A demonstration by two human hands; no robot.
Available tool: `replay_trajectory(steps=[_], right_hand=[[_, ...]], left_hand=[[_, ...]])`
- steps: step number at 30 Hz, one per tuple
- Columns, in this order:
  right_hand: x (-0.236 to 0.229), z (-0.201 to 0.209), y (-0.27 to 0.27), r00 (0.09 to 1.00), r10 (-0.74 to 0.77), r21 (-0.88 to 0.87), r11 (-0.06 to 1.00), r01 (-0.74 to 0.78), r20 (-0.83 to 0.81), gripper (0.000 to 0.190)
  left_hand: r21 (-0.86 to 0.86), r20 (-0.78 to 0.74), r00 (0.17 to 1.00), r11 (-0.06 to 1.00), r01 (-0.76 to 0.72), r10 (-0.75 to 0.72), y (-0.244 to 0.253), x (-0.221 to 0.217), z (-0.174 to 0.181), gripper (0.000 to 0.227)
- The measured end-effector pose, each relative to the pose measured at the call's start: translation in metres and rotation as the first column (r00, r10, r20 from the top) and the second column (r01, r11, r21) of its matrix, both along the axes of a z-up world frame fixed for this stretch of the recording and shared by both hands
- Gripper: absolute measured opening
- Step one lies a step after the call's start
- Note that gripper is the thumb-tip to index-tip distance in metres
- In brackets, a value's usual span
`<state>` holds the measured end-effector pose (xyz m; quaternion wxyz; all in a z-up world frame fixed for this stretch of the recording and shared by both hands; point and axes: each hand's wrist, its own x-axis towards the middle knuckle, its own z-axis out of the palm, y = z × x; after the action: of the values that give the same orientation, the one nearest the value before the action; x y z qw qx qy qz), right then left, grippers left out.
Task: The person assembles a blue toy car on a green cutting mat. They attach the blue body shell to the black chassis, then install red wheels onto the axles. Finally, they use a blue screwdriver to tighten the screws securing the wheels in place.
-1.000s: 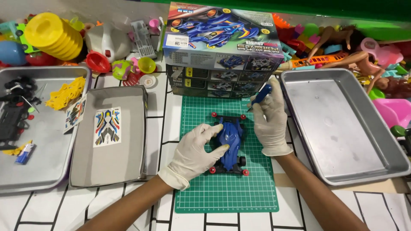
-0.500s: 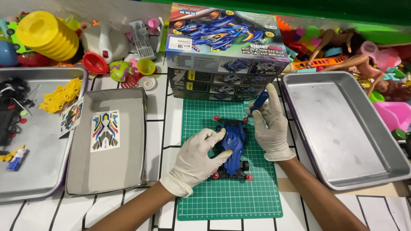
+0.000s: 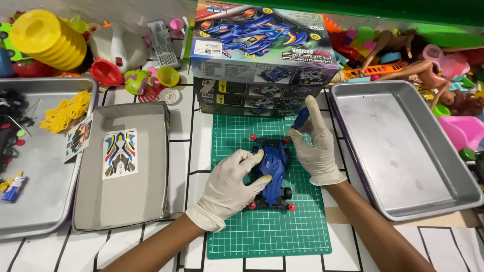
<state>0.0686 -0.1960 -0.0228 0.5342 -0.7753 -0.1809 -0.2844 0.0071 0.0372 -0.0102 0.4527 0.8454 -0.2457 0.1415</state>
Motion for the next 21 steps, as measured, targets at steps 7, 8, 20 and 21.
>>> replay_trajectory(steps=[7,8,20,21], right_hand=[[-0.010,0.025,0.019,1.000,0.003,0.017,1.000,-0.003,0.002,0.068],[-0.009,0.019,0.015,1.000,0.022,0.041,0.999,-0.023,0.011,0.070],[-0.074,0.029,0.009,0.994,0.105,0.290,0.951,-0.109,0.030,0.078],[-0.084,0.027,0.007,0.989,0.149,0.317,0.938,-0.142,0.003,0.073]], left_hand=[[0.007,0.002,1.000,1.000,-0.001,0.001,0.000,0.000,-0.001,0.047],[0.003,0.007,1.000,1.000,0.001,-0.001,0.000,0.000,-0.001,0.047],[-0.039,-0.051,0.998,0.998,0.046,-0.048,0.002,0.000,0.000,0.050],[-0.045,-0.070,0.997,0.998,0.039,-0.042,0.002,0.001,0.001,0.051]])
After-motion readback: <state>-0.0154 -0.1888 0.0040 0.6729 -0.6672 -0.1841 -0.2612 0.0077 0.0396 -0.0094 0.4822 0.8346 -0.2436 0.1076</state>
